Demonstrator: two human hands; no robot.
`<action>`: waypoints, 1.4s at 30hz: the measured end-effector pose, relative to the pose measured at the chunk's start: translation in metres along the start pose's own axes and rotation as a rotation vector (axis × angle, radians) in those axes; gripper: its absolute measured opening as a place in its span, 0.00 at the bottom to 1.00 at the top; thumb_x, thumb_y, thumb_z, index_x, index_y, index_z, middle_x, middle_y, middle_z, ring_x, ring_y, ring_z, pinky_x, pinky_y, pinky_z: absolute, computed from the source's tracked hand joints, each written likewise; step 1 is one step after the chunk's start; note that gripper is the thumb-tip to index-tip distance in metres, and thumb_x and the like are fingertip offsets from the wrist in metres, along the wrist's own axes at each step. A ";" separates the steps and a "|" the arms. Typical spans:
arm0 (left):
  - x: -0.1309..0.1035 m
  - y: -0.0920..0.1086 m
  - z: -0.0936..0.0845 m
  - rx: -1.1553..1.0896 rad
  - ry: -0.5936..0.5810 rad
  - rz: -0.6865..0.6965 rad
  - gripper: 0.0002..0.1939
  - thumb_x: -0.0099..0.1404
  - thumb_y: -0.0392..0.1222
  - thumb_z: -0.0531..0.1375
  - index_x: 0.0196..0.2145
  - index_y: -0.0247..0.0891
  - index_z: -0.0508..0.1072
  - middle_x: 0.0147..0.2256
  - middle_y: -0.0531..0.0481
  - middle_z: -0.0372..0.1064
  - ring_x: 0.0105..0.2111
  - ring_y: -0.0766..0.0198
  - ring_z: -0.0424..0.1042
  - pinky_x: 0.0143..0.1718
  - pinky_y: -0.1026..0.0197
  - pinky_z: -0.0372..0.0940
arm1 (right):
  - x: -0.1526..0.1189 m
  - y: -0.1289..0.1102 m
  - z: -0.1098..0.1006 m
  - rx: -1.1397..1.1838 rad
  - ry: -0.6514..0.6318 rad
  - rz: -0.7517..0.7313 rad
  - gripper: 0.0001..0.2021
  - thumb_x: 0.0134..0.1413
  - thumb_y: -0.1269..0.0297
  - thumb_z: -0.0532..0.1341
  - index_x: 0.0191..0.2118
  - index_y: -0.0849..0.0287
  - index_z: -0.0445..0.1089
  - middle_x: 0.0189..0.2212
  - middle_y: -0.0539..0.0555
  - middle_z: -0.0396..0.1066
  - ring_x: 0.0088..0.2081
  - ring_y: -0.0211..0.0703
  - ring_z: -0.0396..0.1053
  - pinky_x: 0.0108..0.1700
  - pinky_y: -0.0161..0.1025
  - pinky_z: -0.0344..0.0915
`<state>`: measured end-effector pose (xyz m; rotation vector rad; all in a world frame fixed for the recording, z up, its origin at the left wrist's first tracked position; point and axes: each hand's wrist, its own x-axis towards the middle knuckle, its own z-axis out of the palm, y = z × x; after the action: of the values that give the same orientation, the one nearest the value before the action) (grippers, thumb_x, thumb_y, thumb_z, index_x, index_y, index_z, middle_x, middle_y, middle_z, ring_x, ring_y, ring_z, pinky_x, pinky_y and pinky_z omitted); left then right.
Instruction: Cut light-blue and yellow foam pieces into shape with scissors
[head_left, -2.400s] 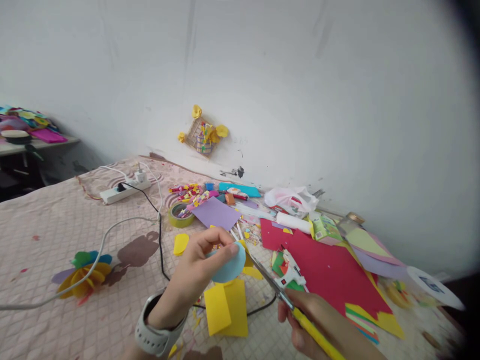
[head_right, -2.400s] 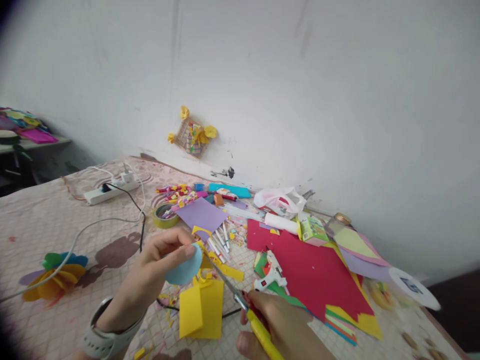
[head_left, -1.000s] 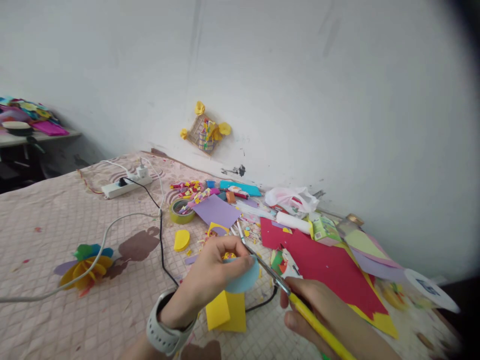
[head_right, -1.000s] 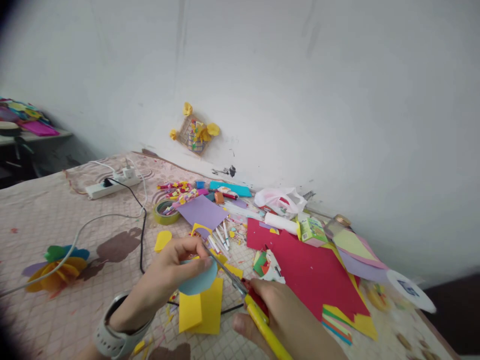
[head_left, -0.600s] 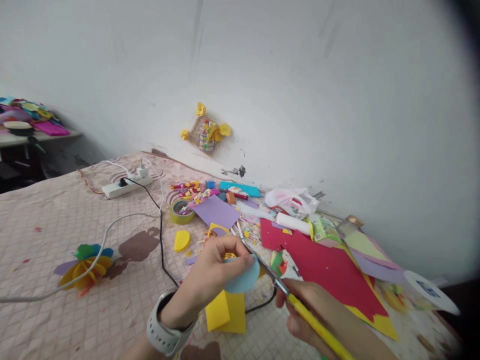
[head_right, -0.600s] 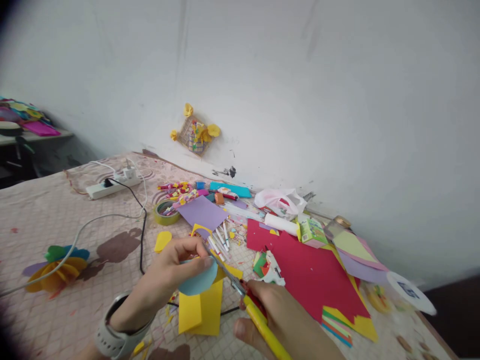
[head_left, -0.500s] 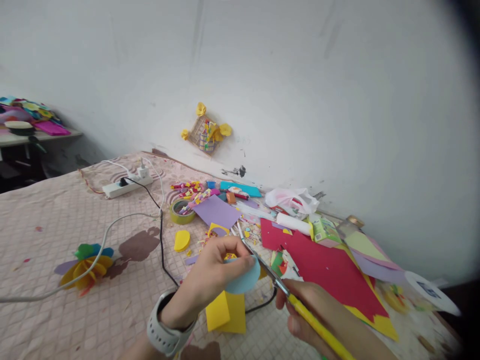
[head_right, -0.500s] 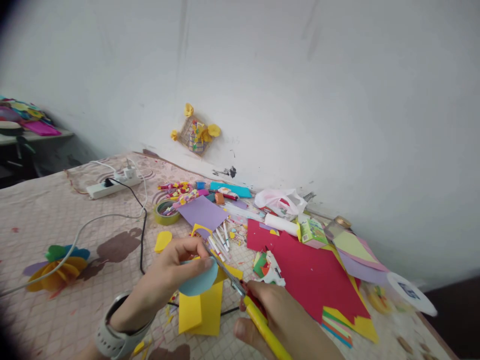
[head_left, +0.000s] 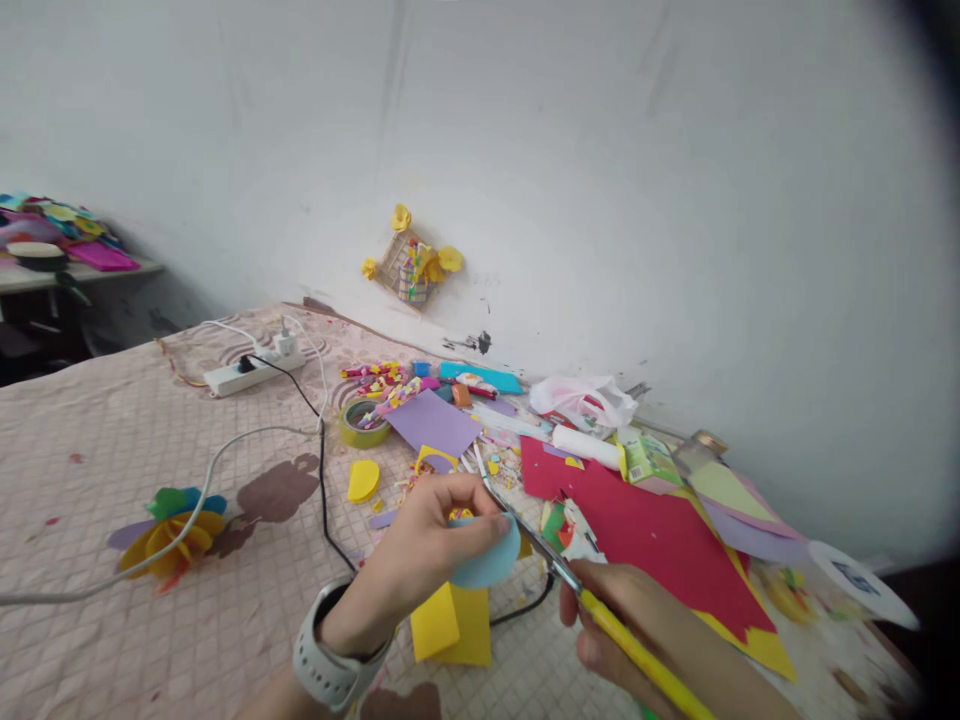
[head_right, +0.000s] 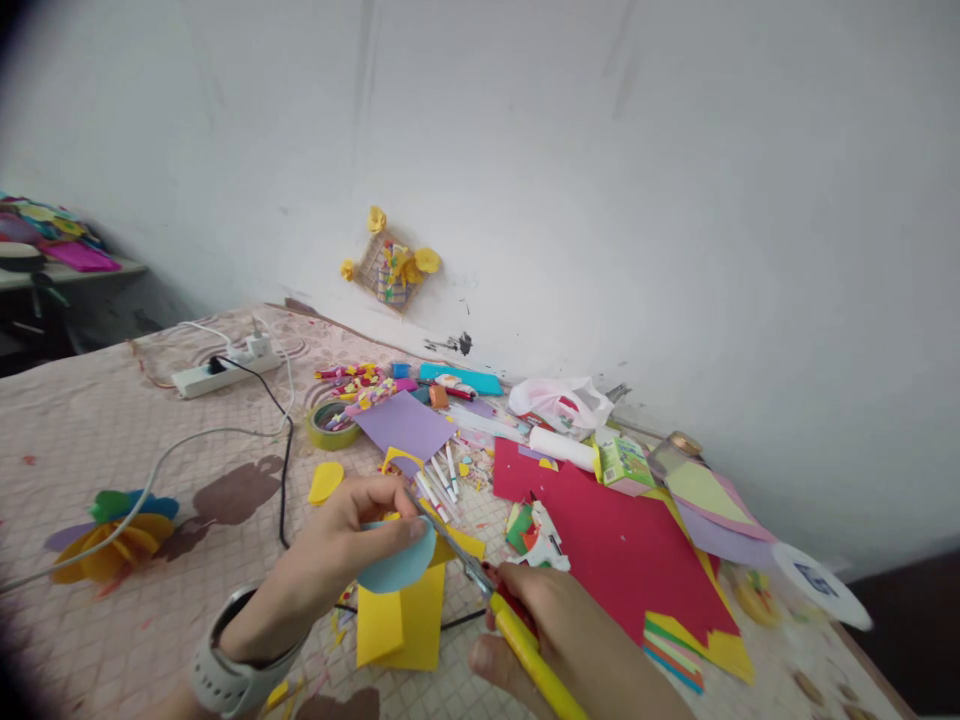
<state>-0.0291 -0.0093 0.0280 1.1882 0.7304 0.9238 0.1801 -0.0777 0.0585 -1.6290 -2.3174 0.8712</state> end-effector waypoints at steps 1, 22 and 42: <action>0.000 0.000 0.000 0.002 0.002 -0.001 0.13 0.51 0.44 0.63 0.20 0.34 0.66 0.19 0.53 0.63 0.18 0.72 0.59 0.18 0.70 0.55 | 0.001 0.001 0.000 0.003 -0.006 -0.001 0.15 0.55 0.51 0.52 0.32 0.59 0.63 0.22 0.48 0.59 0.22 0.37 0.56 0.22 0.32 0.52; 0.003 -0.002 0.000 -0.005 0.011 -0.038 0.13 0.49 0.45 0.64 0.19 0.34 0.66 0.19 0.54 0.62 0.17 0.73 0.58 0.18 0.70 0.54 | 0.000 0.008 -0.001 -0.082 -0.050 0.121 0.10 0.54 0.56 0.56 0.30 0.57 0.60 0.25 0.50 0.65 0.24 0.39 0.60 0.23 0.32 0.53; 0.007 -0.007 0.000 -0.048 -0.003 -0.052 0.14 0.49 0.46 0.66 0.20 0.34 0.68 0.18 0.54 0.65 0.17 0.72 0.60 0.18 0.70 0.55 | 0.008 0.025 0.009 0.402 0.099 0.154 0.18 0.51 0.45 0.56 0.26 0.56 0.58 0.17 0.43 0.50 0.17 0.34 0.48 0.17 0.31 0.47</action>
<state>-0.0248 -0.0035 0.0210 1.1234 0.7295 0.8920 0.1931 -0.0680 0.0354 -1.6399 -1.8211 1.1691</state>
